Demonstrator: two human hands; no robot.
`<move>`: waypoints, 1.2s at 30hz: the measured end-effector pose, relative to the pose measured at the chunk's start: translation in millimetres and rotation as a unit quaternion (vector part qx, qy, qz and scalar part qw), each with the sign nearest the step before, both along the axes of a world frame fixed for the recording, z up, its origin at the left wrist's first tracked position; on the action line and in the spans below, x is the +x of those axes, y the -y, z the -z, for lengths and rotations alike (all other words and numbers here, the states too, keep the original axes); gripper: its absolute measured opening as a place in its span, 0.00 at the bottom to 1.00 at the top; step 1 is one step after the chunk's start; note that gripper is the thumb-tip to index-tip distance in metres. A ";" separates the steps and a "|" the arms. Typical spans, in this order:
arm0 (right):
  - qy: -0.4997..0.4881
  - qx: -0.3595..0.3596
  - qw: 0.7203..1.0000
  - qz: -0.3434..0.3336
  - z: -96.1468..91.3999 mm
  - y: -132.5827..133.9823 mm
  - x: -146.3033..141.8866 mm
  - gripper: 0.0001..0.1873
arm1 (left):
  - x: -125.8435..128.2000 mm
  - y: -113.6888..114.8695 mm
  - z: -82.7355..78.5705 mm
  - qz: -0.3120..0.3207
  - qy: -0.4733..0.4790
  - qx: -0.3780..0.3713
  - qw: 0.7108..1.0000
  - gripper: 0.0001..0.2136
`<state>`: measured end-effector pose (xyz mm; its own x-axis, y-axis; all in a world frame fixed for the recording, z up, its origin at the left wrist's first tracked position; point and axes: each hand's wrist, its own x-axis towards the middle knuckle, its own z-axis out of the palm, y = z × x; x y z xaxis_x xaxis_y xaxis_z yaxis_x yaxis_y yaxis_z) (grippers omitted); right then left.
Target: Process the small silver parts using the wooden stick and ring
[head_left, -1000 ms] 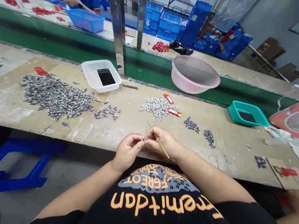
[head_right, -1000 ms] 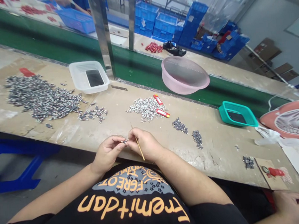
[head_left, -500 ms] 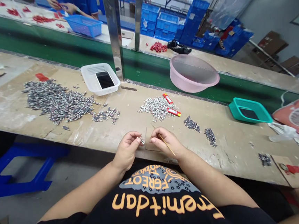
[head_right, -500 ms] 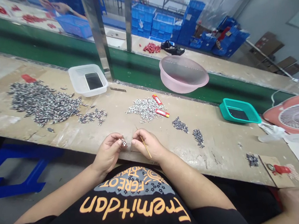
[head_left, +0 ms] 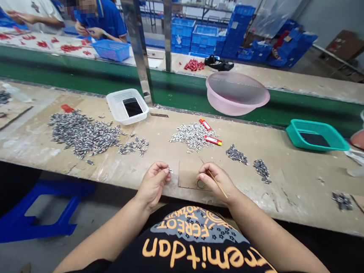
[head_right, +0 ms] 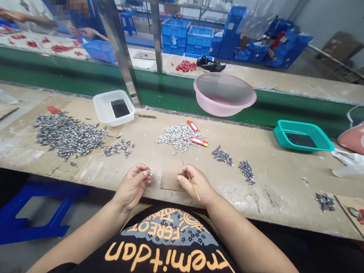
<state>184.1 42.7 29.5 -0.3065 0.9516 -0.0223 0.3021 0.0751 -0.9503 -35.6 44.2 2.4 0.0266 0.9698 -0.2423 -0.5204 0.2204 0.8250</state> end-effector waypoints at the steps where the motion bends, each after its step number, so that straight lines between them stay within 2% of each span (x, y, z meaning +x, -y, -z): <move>1: 0.002 0.006 1.000 0.007 0.4 1.0 4.0 0.09 | -4.6 -3.0 2.1 -0.008 -0.038 0.016 0.999 0.08; 3: 0.000 0.012 1.000 0.021 1.8 3.1 12.7 0.09 | -21.1 -13.4 6.3 -0.035 -0.149 0.064 0.986 0.07; 5: -0.011 0.008 0.999 0.034 3.9 5.4 21.2 0.10 | -46.5 -29.8 8.5 -0.069 -0.290 0.124 0.946 0.07; 7: -0.023 0.002 0.999 0.048 6.5 7.9 27.9 0.10 | -74.9 -49.8 7.6 -0.096 -0.436 0.177 0.877 0.05; 9: -0.032 -0.003 0.998 0.061 9.0 10.2 32.1 0.10 | -97.5 -69.2 4.5 -0.096 -0.569 0.212 0.788 0.06; 12: -0.040 -0.006 0.997 0.072 11.9 12.8 34.9 0.11 | -108.3 -88.7 0.3 -0.058 -0.701 0.237 0.670 0.12; 14: -0.044 -0.011 0.996 0.082 13.0 13.8 36.2 0.10 | -102.2 -94.8 0.2 -0.021 -0.745 0.253 0.617 0.15; 16: -0.048 -0.015 0.995 0.089 13.7 14.2 38.3 0.10 | -93.5 -99.1 2.4 0.023 -0.765 0.276 0.582 0.16; 19: -0.037 -0.004 0.996 0.081 14.4 13.6 43.3 0.09 | -91.1 -108.2 6.1 0.082 -0.767 0.304 0.558 0.14; 22: -0.024 0.010 0.997 0.077 15.3 12.9 48.3 0.08 | -108.5 -119.7 5.0 0.101 -0.766 0.307 0.556 0.13; 26: -0.024 0.009 0.996 0.087 17.9 13.5 52.9 0.08 | -153.8 -132.4 -5.7 0.066 -0.787 0.264 0.554 0.12; 31: -0.018 0.002 0.994 0.107 25.3 16.1 62.5 0.09 | -218.1 -134.0 -17.9 -0.038 -0.821 0.137 0.553 0.17; 34: -0.021 -0.001 0.992 0.123 32.2 17.8 72.0 0.10 | -240.9 -122.6 -14.3 -0.077 -0.828 0.055 0.552 0.22; 36: -0.022 -0.009 0.992 0.127 35.9 18.6 78.0 0.11 | -245.8 -113.2 -7.1 -0.066 -0.829 0.018 0.555 0.24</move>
